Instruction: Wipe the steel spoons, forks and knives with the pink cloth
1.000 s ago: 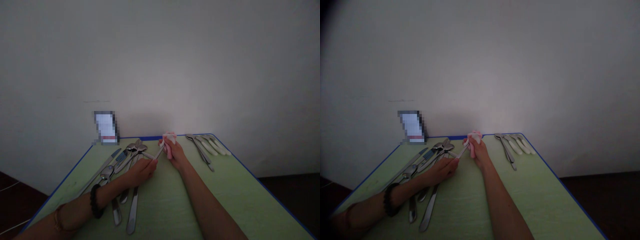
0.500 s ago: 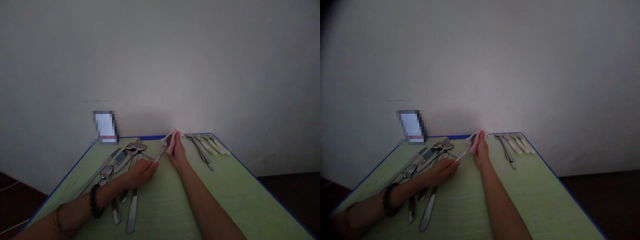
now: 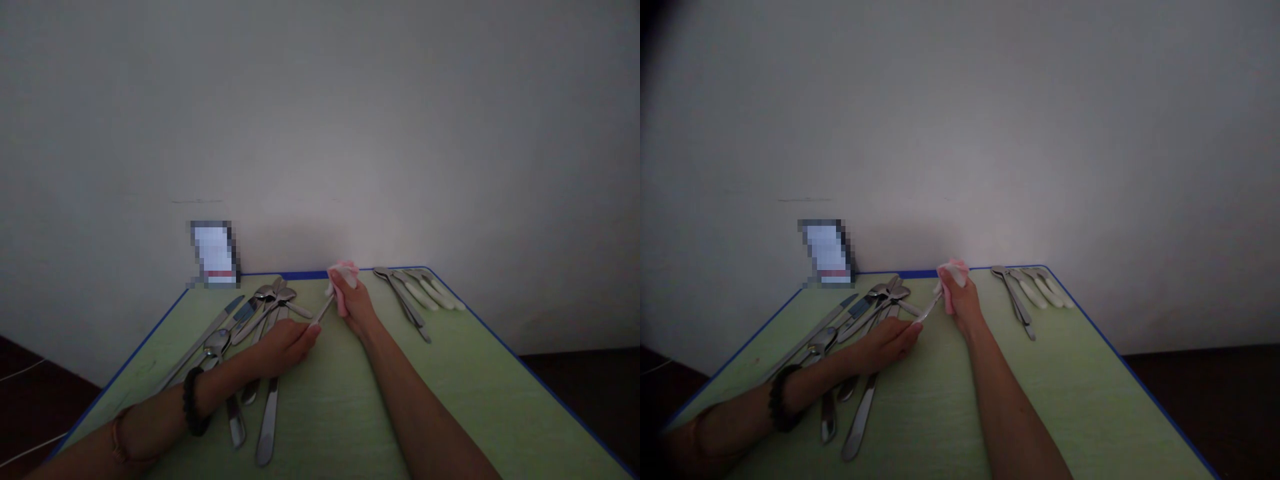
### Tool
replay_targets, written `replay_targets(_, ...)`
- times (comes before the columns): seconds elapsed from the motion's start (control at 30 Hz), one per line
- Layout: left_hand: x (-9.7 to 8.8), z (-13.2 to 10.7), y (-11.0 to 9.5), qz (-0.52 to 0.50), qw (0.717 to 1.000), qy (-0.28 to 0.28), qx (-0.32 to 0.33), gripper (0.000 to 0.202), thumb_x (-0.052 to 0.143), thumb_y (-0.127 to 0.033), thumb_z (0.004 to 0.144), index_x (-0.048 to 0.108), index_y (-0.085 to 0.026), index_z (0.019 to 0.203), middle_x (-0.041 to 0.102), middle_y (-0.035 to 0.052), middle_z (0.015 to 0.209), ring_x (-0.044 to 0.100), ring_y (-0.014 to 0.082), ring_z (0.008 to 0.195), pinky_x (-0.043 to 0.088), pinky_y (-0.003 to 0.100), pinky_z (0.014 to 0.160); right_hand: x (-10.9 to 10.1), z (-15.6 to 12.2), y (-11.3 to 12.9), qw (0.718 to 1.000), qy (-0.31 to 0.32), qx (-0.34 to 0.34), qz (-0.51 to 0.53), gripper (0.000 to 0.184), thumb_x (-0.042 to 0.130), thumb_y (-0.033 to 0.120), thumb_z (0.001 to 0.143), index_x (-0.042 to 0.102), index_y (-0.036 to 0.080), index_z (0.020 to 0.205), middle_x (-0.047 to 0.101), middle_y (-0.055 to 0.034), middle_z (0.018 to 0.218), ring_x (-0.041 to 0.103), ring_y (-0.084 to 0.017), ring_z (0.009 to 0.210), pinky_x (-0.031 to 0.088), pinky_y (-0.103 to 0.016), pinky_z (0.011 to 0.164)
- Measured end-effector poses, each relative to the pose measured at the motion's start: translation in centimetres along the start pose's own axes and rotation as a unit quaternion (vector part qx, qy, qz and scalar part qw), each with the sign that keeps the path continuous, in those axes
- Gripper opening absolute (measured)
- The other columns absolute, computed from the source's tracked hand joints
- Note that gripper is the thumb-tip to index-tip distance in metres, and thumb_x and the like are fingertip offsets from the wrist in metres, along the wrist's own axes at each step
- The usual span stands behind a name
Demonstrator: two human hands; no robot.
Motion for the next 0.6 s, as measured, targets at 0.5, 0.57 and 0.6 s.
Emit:
replay_targets(0.5,-0.02,0.07,-0.11,-0.004,1.0,-0.009,-0.005,0.048,0.021,-0.048,0.094,0.038,-0.021,0.058,0.041,-0.0024,0.052,0.038,0.0116,0.049,0.031,0.025,0.052,-0.18,-0.04,-0.5,0.979,-0.123,-0.023,-0.162,0.05,0.058,0.065,0.074,0.071,0.017,0.072,0.068,-0.0042,0.065,0.062,-0.019,0.064,0.045,-0.029,0.06)
replay_targets(0.57,-0.04,0.03,-0.24,-0.002,1.0,-0.005,-0.009,0.048,0.02,-0.048,0.094,0.037,-0.021,0.057,0.041,-0.0024,0.052,0.038,0.0115,0.049,0.031,0.025,0.051,-0.17,-0.11,-0.4,0.979,-0.139,0.002,-0.151,0.055,0.054,0.068,0.076,0.07,0.016,0.069,0.068,-0.0054,0.064,0.062,-0.019,0.062,0.045,-0.029,0.058)
replay_targets(0.6,-0.05,0.01,-0.27,-0.002,1.0,-0.004,-0.012,0.049,0.02,-0.048,0.094,0.037,-0.021,0.057,0.041,-0.0023,0.052,0.038,0.0115,0.048,0.031,0.025,0.051,-0.16,-0.14,-0.37,0.981,-0.138,0.012,-0.135,0.055,0.053,0.069,0.076,0.07,0.016,0.069,0.069,-0.0058,0.064,0.062,-0.018,0.062,0.045,-0.029,0.058)
Point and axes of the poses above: each hand's wrist, its own z-axis towards the middle knuckle, its own x-axis out of the palm, y = z × x, the point moved 2 cm from there along z, towards the middle knuckle
